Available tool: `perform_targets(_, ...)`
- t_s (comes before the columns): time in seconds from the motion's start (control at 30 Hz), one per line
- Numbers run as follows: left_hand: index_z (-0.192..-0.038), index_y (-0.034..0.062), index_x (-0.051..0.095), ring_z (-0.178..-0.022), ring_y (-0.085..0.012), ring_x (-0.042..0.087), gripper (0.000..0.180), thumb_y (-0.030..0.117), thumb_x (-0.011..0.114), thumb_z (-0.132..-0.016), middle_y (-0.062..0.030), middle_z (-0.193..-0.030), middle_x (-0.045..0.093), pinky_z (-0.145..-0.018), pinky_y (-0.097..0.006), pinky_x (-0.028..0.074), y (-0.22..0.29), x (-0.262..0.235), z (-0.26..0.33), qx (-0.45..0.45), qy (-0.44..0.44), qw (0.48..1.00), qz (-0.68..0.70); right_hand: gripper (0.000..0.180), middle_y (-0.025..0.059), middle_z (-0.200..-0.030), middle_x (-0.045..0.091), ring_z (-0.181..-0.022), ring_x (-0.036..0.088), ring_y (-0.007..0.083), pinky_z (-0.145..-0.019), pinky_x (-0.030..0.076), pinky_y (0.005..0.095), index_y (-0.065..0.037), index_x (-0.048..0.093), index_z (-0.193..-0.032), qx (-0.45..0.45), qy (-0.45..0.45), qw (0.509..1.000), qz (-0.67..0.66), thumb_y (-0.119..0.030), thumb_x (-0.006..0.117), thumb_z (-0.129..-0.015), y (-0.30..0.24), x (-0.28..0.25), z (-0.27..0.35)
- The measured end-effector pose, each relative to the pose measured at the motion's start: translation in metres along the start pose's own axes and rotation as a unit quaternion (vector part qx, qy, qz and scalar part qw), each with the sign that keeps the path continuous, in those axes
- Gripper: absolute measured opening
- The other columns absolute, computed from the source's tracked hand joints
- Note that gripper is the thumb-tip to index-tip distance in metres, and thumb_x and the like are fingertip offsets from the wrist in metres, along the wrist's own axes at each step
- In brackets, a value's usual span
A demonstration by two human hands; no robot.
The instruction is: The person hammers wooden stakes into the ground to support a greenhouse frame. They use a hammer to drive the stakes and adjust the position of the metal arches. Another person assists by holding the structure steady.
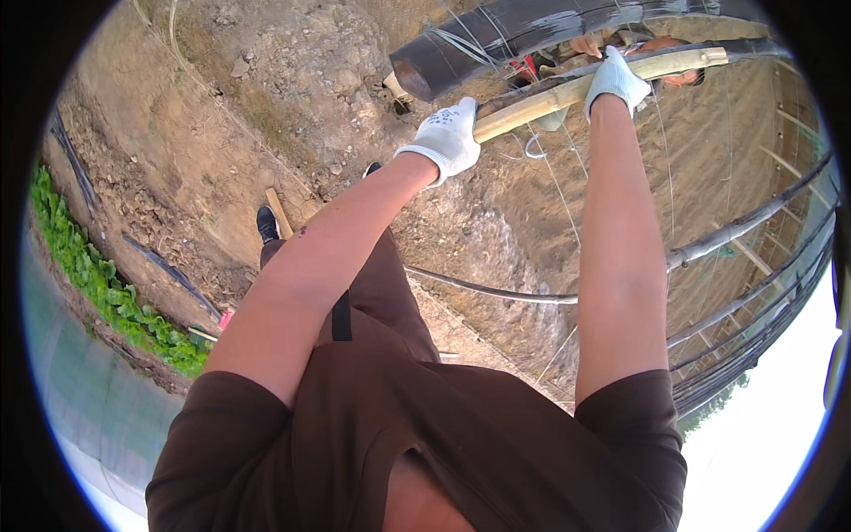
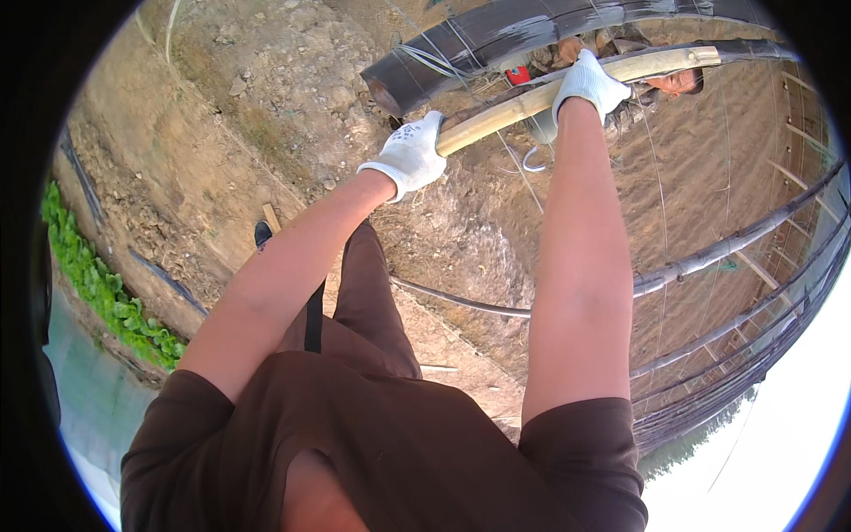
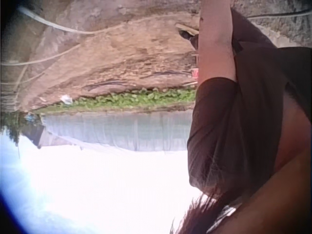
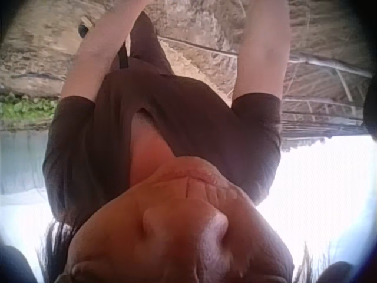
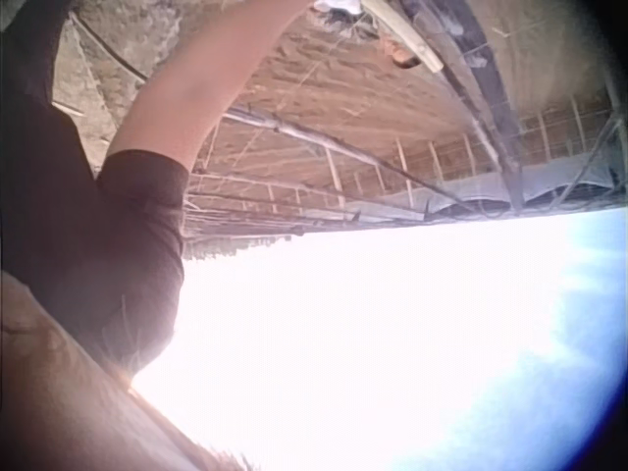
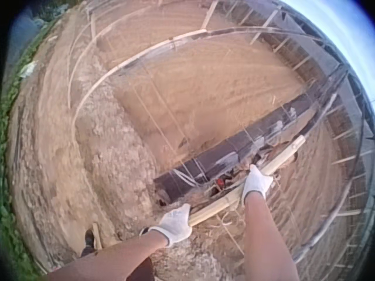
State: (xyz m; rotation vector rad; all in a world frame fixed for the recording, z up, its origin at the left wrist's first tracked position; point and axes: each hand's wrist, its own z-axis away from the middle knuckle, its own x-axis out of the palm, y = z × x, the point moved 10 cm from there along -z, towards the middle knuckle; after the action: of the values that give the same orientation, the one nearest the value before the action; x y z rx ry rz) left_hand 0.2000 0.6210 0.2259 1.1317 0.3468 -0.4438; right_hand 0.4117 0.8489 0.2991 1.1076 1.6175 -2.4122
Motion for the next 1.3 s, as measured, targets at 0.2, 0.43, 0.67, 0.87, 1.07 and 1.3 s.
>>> perform_targets(0.2,-0.123,0.0000,0.054,-0.098,-0.0459,0.070,0.041,0.011,0.068,-0.086,-0.0278,-0.100,0.071,-0.087,-0.053,0.054,0.003,0.001,0.002,0.006,-0.019,1.000,-0.013,0.080,0.0229,-0.133,0.054,-0.116,0.066,0.0344,-0.092,0.060,0.0463,-0.001,0.045,-0.143,-0.080,-0.047,0.990,-0.108,-0.027,0.086,-0.080,-0.009,0.006,0.000)
perform_targets(0.43,-0.118,0.0017,0.056,-0.102,-0.0433,0.070,0.032,0.011,0.065,-0.089,-0.0263,-0.103,0.071,-0.087,-0.052,0.054,0.006,-0.001,-0.006,0.012,-0.099,0.995,-0.019,0.084,0.0185,-0.138,0.058,-0.118,0.067,0.0316,-0.094,0.059,0.0460,0.000,0.048,-0.141,0.058,0.002,0.995,0.086,-0.036,0.090,-0.077,0.000,0.005,0.001)
perform_targets(0.67,-0.123,0.0043,0.057,-0.100,-0.0380,0.073,0.033,0.016,0.064,-0.093,-0.0195,-0.110,0.072,-0.085,-0.049,0.057,0.001,0.008,0.011,-0.001,0.071,0.997,0.014,0.079,0.0187,-0.127,0.069,-0.099,0.074,0.0321,-0.086,0.064,0.0426,0.004,0.044,-0.144,0.038,0.008,0.999,-0.035,-0.029,0.085,-0.085,0.013,-0.005,-0.010)
perform_targets(0.87,-0.117,0.0026,0.057,-0.088,-0.0353,0.075,0.032,0.019,0.068,-0.091,-0.0182,-0.103,0.071,-0.076,-0.047,0.058,0.000,0.001,0.015,0.006,0.098,0.995,0.005,0.057,0.0144,-0.117,0.074,-0.095,0.072,0.0287,-0.086,0.060,0.0417,0.007,0.070,-0.119,0.019,0.017,1.000,0.010,-0.038,0.084,-0.086,0.011,0.001,-0.024)
perform_targets(1.07,-0.114,0.0026,0.057,-0.087,-0.0342,0.075,0.034,0.020,0.071,-0.089,-0.0172,-0.101,0.071,-0.074,-0.046,0.059,-0.002,0.005,0.011,0.034,0.127,0.991,0.017,0.062,0.0135,-0.124,0.071,-0.100,0.072,0.0295,-0.090,0.060,0.0430,0.005,0.064,-0.129,0.033,-0.014,0.999,0.020,-0.038,0.082,-0.088,0.015,0.004,-0.034)
perform_targets(1.3,-0.112,0.0018,0.058,-0.089,-0.0337,0.075,0.033,0.019,0.070,-0.087,-0.0169,-0.101,0.072,-0.074,-0.047,0.059,0.005,0.003,0.012,0.040,0.130,0.991,0.000,0.053,0.0092,-0.131,0.068,-0.112,0.068,0.0279,-0.101,0.054,0.0407,-0.006,0.057,-0.140,0.032,-0.129,0.991,-0.021,-0.040,0.066,-0.100,0.008,0.022,-0.034)
